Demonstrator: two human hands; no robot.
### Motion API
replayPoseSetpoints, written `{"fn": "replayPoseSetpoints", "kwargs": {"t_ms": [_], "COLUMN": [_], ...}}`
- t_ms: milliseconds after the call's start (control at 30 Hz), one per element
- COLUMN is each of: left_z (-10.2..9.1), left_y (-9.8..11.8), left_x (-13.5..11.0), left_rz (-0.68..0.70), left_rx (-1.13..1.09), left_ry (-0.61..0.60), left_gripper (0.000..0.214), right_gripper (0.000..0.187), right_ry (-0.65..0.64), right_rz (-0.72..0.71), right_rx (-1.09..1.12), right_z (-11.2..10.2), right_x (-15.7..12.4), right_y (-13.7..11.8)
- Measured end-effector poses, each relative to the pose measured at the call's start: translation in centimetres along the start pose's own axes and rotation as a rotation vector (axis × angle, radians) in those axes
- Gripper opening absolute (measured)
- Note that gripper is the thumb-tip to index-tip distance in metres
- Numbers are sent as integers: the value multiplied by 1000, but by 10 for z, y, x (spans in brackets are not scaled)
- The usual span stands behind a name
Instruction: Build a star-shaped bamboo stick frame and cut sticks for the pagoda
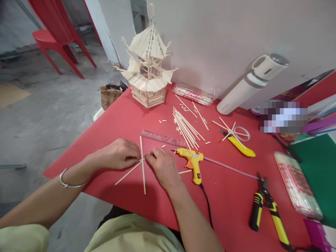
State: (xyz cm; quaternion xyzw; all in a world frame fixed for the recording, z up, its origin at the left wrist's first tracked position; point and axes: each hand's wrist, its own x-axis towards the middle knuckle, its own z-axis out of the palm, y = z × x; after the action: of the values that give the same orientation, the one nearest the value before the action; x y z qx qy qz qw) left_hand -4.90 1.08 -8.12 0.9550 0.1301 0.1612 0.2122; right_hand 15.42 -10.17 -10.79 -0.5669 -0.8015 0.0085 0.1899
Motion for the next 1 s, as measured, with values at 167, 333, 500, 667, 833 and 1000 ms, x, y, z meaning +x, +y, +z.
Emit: {"fn": "replayPoseSetpoints", "kwargs": {"t_ms": [167,333,500,667,833,1000], "left_z": [-1,-1,0,-2,-2,-1], "left_y": [1,1,0,2,2,0], "left_x": [2,2,1,2,2,1], "left_rz": [3,7,2,-6,-12,-6], "left_rx": [-19,-37,-33,-19,-20,-26], "left_ry": [-46,-36,-35,-49,-59,-55], "left_gripper": [21,20,19,20,21,19], "right_gripper": [15,16,15,16,16,14], "right_ry": [-7,-31,-54,-62,-72,-58], "right_rz": [-3,22,-15,-58,-66,-125], "right_rx": [8,26,-29,-64,-74,-145], "right_z": [0,1,1,-1,-4,-7], "right_x": [0,0,1,3,5,3], "right_y": [1,0,2,1,0,0]}}
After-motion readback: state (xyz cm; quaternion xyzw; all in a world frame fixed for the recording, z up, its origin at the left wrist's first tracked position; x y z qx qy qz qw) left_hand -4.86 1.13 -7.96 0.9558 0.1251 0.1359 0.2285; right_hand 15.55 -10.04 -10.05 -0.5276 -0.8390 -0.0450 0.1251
